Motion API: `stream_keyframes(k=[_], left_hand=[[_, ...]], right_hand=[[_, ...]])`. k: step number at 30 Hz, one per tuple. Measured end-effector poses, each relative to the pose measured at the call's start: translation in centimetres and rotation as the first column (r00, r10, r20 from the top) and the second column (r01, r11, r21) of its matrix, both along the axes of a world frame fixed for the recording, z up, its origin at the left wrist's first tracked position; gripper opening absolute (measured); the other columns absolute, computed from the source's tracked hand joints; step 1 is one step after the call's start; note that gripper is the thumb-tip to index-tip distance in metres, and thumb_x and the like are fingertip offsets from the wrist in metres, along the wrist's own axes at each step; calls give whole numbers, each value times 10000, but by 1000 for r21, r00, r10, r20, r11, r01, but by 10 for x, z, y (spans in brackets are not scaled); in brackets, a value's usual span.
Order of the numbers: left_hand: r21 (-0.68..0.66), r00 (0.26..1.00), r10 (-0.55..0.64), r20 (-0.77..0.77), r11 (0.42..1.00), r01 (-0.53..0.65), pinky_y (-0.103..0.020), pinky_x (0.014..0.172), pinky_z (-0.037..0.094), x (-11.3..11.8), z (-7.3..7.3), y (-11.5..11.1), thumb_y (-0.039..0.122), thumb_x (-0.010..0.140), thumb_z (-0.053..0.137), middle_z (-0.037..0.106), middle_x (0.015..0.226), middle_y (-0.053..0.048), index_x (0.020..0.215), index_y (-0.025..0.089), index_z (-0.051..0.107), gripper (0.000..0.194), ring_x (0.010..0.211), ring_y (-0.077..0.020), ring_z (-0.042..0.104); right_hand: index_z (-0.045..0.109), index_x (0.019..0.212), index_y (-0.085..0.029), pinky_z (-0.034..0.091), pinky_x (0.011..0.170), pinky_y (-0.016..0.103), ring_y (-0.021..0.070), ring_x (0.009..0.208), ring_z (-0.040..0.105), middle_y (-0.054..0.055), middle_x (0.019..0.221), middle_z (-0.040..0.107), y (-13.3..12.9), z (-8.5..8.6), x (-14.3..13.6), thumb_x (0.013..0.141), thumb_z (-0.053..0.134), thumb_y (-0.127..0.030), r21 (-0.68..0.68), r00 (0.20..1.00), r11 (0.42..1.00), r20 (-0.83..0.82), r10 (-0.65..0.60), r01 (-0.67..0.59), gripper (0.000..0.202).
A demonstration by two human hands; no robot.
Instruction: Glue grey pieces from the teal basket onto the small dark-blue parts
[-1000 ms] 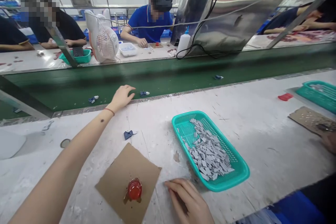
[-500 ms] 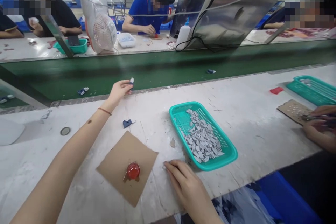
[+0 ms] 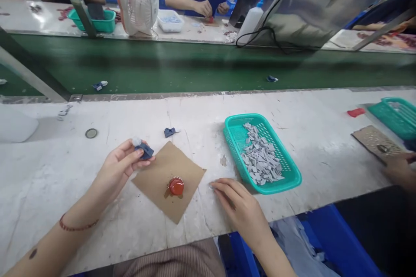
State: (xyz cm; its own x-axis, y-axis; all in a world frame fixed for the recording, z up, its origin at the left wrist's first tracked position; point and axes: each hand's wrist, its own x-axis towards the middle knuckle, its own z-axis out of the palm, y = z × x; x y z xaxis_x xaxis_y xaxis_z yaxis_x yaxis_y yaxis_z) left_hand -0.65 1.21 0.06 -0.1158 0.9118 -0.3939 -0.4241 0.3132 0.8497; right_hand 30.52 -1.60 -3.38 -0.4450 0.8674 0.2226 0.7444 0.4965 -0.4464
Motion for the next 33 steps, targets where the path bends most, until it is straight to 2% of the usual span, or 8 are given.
stream_keyframes(k=[6,9,12,17,23,27,30,33], left_hand=[[-22,1000,23,-17,999,-24,-219,675,585,10,-7,-45,352,776,780,701,923,-16,940,222,734,215,747,-145,695],[-16,995,93,-18,995,-94,-242,714,587,18,-11,-60,359,780,773,689,939,-18,940,230,738,209,784,-151,679],[-21,991,135,3,991,-135,-269,748,588,28,-18,-72,354,782,770,685,973,-22,936,239,732,196,821,-164,672],[-32,996,91,6,995,-91,-266,762,578,40,-29,-86,336,811,743,682,1024,-29,964,249,716,178,861,-167,667],[0,999,40,7,999,-40,-232,753,565,38,-27,-91,290,837,718,671,991,-5,928,256,697,100,849,-142,668],[35,999,42,4,998,-43,-220,749,569,40,-25,-91,254,827,728,680,977,0,909,248,697,88,835,-131,675],[59,999,27,41,998,-29,-213,733,576,46,-23,-89,242,835,720,700,970,3,934,255,704,101,808,-122,685],[74,996,12,94,997,-19,-217,720,587,55,-20,-83,243,834,721,729,920,2,927,256,713,94,807,-133,703]], right_hand=[[688,1058,-186,565,856,366,221,931,688,89,997,709,1,-8,-5,978,520,-216,88,999,996,12,-36,35,188],[715,993,-200,579,801,332,207,879,696,77,947,713,3,-1,-12,966,543,-246,-29,993,997,-91,-77,75,179],[738,926,-211,581,744,307,200,843,697,65,910,713,6,16,-27,935,594,-269,-202,969,974,-202,-140,99,155],[765,919,-224,577,753,321,208,867,691,63,900,706,10,35,-61,899,647,-269,-310,940,951,-319,-123,19,127],[765,927,-207,566,729,287,171,819,680,54,868,681,15,33,-80,897,645,-206,-303,941,948,-339,-10,-99,124],[774,915,-217,567,728,308,182,818,679,59,862,694,17,38,-81,883,657,-225,-338,940,938,-337,-43,-78,122],[784,876,-230,579,760,341,203,849,690,63,881,735,20,45,-79,838,715,-286,-473,889,880,-418,-186,-38,96],[782,829,-224,597,733,340,196,797,704,59,866,762,23,49,-77,764,786,-360,-663,761,744,-524,-382,-83,150]])
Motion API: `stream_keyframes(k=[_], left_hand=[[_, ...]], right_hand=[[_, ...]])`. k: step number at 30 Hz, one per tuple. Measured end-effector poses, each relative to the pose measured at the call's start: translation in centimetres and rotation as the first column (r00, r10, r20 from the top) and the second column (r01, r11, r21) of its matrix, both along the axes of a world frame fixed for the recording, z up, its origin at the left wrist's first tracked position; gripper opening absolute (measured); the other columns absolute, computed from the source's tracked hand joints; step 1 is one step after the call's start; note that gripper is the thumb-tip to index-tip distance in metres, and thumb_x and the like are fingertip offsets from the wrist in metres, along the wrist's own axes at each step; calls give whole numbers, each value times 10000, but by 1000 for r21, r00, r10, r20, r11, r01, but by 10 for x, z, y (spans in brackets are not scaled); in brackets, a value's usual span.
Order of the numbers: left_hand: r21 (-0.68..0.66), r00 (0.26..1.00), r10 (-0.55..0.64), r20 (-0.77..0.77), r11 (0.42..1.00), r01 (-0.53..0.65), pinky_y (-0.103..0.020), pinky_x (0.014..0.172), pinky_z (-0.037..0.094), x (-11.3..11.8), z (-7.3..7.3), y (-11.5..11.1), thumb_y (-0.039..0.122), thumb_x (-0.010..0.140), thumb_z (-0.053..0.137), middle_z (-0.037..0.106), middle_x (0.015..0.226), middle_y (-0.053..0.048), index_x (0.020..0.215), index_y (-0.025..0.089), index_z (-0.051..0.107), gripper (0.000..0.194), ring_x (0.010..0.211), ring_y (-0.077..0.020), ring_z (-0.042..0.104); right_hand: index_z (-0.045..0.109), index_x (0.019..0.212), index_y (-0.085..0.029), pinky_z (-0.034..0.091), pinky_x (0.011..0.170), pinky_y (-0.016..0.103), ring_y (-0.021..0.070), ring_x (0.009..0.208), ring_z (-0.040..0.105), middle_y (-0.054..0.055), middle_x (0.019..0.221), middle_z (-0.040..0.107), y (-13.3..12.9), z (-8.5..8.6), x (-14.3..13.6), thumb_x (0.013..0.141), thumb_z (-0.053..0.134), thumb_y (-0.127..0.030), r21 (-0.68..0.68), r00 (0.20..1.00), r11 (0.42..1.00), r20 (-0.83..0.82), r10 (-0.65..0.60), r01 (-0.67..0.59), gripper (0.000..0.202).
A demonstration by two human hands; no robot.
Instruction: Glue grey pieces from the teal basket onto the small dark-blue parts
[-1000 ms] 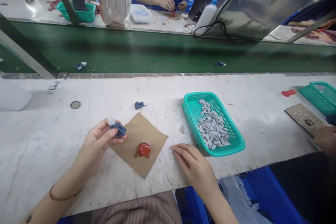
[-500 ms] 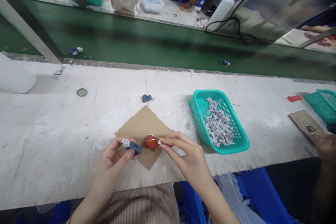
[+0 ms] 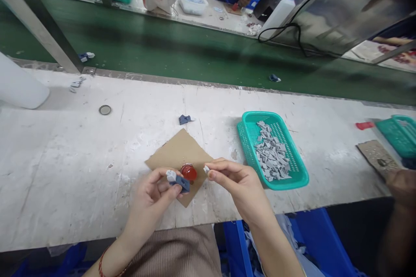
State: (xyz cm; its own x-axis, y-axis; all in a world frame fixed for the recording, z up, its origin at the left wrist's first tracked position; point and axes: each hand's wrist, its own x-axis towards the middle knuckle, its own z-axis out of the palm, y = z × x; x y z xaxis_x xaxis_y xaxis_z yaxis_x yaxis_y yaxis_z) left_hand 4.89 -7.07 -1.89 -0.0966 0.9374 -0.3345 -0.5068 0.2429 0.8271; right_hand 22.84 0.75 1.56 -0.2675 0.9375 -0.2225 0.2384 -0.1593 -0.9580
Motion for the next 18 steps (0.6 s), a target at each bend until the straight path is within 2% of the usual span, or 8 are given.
stream_keyframes(k=[3,6,11,18], left_hand=[[18,999,5,38,1000,-5,-234,722,599,9,7,7,244,824,730,751,900,-3,917,255,720,94,805,-148,719],[32,999,9,46,999,-11,-253,729,608,15,13,12,251,809,741,757,908,-9,911,255,723,104,813,-162,725],[31,999,15,34,999,-16,-287,736,614,21,15,12,276,796,749,741,928,-29,902,238,711,119,838,-189,725],[50,998,42,35,998,-44,-286,782,610,24,13,8,252,799,747,717,1018,-24,890,248,715,97,922,-195,720]], right_hand=[[777,796,-227,603,721,315,169,752,705,44,838,764,0,5,-2,722,823,-372,-132,990,991,-141,-24,6,169],[775,782,-241,609,768,317,167,805,715,36,883,765,-2,13,-6,725,827,-356,-121,979,992,-202,13,-38,138],[783,818,-240,619,793,337,200,894,720,51,921,755,-7,22,-11,749,807,-352,-67,983,995,-173,64,-77,134],[787,837,-236,593,856,339,194,925,703,54,937,735,-11,22,-9,789,768,-273,27,993,995,-69,97,-96,63]])
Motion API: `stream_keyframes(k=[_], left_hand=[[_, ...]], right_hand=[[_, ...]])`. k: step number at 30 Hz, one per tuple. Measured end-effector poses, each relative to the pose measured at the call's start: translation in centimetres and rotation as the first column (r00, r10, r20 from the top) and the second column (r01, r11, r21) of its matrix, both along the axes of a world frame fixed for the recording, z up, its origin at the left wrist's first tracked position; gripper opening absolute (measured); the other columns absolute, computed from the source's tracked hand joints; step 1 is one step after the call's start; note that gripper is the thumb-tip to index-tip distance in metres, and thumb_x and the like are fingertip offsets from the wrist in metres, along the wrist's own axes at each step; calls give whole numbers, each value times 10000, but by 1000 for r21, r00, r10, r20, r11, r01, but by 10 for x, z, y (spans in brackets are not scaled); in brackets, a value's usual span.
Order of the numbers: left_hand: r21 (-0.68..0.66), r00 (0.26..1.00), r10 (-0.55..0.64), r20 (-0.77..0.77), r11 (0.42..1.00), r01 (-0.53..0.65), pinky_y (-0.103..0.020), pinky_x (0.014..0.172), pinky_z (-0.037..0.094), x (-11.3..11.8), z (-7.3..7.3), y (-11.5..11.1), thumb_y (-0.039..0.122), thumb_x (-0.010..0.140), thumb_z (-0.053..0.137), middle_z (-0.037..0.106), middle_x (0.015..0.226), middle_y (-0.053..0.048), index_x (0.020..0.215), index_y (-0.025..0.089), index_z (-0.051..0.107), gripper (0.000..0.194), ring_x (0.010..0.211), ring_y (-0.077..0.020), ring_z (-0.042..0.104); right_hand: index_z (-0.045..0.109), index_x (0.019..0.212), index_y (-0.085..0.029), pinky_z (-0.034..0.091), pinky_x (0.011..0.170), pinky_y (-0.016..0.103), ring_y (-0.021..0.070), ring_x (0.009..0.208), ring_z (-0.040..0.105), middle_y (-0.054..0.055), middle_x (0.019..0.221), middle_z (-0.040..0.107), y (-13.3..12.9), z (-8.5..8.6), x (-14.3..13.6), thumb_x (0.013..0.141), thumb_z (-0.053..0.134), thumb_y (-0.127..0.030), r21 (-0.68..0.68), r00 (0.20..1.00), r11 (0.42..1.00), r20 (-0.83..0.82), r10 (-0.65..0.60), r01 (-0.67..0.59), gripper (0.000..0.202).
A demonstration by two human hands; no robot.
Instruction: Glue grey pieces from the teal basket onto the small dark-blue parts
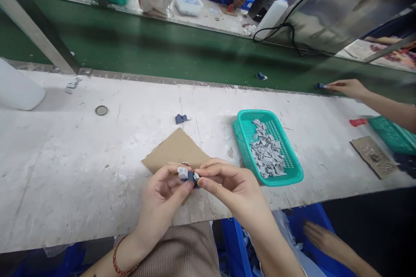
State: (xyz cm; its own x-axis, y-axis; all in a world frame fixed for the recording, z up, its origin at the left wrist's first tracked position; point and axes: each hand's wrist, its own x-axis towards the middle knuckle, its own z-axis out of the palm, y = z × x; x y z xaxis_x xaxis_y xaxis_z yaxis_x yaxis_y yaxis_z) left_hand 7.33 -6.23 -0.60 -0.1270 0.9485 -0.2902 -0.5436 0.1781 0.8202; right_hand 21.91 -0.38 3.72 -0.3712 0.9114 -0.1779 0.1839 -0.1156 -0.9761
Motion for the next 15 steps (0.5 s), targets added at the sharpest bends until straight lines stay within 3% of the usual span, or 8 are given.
stream_keyframes(k=[7,13,15], left_hand=[[44,993,4,-114,999,1,-314,810,605,-1,1,0,235,813,725,713,1028,-40,917,270,745,112,913,-210,721],[-18,998,-32,-52,999,31,-356,830,608,0,-5,0,288,803,741,752,1100,-69,993,260,765,193,991,-257,719],[-26,998,-58,-37,998,57,-357,852,600,1,-5,0,311,830,714,757,1103,-72,1054,262,759,233,1012,-254,714]], right_hand=[[768,836,-226,576,870,371,207,926,693,62,929,733,0,11,1,828,723,-265,83,992,995,116,51,-61,60],[718,782,-203,598,719,308,166,770,694,28,835,733,4,-3,6,696,839,-346,-254,993,966,-112,24,-52,206],[738,815,-208,596,717,299,153,750,695,25,831,737,3,-9,7,716,827,-350,-279,988,959,-155,2,-45,194]])
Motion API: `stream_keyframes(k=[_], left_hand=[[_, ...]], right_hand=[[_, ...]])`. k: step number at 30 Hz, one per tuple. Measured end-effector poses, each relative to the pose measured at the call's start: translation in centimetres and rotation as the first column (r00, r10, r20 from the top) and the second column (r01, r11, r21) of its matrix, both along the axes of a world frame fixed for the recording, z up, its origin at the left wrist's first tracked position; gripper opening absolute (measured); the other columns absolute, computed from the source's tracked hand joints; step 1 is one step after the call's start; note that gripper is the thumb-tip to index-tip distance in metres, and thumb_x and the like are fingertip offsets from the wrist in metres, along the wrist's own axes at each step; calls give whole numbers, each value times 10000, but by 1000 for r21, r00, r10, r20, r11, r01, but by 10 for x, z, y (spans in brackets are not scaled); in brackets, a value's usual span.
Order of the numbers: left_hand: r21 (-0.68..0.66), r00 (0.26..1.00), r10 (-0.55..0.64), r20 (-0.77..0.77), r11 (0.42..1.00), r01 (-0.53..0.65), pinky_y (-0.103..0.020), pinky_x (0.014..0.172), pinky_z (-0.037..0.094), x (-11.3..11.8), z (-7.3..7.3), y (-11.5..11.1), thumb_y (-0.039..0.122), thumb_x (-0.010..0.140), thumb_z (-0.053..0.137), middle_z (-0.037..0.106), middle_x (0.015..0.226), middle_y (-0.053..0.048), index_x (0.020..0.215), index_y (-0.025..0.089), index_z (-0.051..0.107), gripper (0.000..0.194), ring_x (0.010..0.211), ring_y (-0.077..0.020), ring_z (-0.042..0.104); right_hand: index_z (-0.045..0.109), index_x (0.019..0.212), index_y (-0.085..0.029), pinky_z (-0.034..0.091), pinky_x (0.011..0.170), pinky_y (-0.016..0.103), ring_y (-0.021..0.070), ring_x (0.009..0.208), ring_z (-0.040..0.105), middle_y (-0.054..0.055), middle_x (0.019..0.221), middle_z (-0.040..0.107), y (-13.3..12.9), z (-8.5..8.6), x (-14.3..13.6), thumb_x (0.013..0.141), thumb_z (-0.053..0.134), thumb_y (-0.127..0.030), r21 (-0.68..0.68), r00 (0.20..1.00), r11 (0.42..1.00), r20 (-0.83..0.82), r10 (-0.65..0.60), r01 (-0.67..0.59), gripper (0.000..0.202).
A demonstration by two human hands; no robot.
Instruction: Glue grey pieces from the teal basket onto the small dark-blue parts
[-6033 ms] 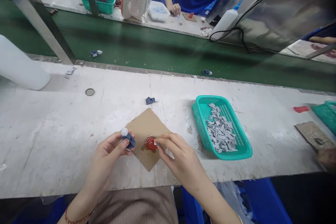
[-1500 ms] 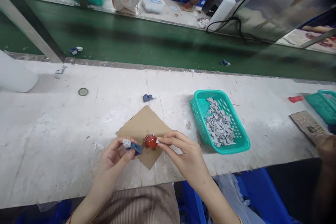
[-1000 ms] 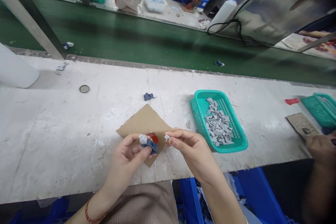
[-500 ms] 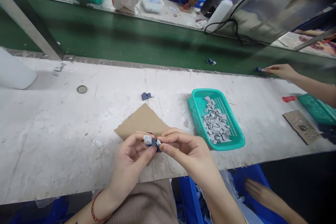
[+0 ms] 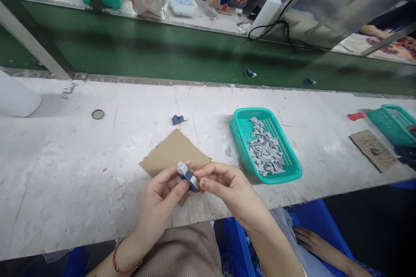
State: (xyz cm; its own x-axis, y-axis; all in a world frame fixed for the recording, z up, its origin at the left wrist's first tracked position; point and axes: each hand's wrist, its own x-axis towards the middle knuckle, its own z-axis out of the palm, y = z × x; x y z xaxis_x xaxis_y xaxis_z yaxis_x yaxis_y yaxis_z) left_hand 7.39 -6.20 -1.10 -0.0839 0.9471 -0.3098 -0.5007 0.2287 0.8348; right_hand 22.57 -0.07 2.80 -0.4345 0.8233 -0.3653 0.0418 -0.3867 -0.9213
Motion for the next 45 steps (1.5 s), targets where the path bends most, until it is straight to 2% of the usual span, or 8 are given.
stream_keyframes(k=[6,11,16,19,24,32,39,45], left_hand=[[1,1000,7,28,1000,-7,-322,916,569,3,0,6,259,768,781,756,1109,-64,1172,262,712,410,1042,-227,707],[-42,994,15,-108,999,-20,-293,880,565,-5,-9,10,327,839,721,755,1090,-59,1272,262,645,445,1027,-204,699],[-32,937,117,-329,990,-135,-268,853,535,-31,-12,15,383,839,716,724,1172,-75,1274,235,634,467,1140,-231,631],[-15,885,142,-443,986,-166,-290,819,526,-51,-7,27,416,817,727,720,1171,-90,1298,217,607,534,1099,-245,634],[55,806,108,-582,994,-94,-313,819,515,-87,3,79,440,778,727,714,1165,-101,1194,209,586,496,1007,-232,647],[175,209,198,-958,977,-121,-346,752,541,-146,-6,216,380,785,591,684,1122,-109,1106,160,604,389,779,-219,686],[152,-47,154,-987,988,39,-469,891,484,-155,-16,284,290,781,533,688,1062,-168,1040,135,692,342,1002,-361,627],[163,-203,198,-959,971,173,-573,1081,293,-134,-18,304,310,821,497,583,1273,-228,1129,106,665,407,1280,-421,415]], right_hand=[[755,819,-224,578,859,324,205,984,710,48,937,739,-12,-11,-11,793,765,-265,221,990,966,21,-140,132,49],[770,919,-244,578,835,335,191,918,705,52,942,747,-11,-7,4,889,655,-263,376,992,926,103,-72,28,119],[745,969,-236,562,788,366,228,915,682,64,975,737,25,-2,78,917,577,-286,721,733,692,452,-509,36,182],[727,1030,-199,560,755,400,255,884,683,100,1019,726,61,-10,128,929,496,-264,731,510,664,636,-578,-158,260],[733,1001,-176,535,883,450,298,1002,661,118,1041,729,106,-28,163,895,502,-188,520,412,616,852,-323,-592,254],[690,784,-171,554,749,419,282,834,666,102,827,706,109,-26,156,881,530,-130,581,444,552,814,-375,-599,192],[624,945,-216,561,804,250,167,915,698,48,956,721,32,-23,110,948,499,-131,883,785,379,436,-441,-277,151],[639,995,-170,603,761,272,188,871,732,87,979,754,-18,-69,91,972,384,-83,878,780,287,473,-409,-383,270]])
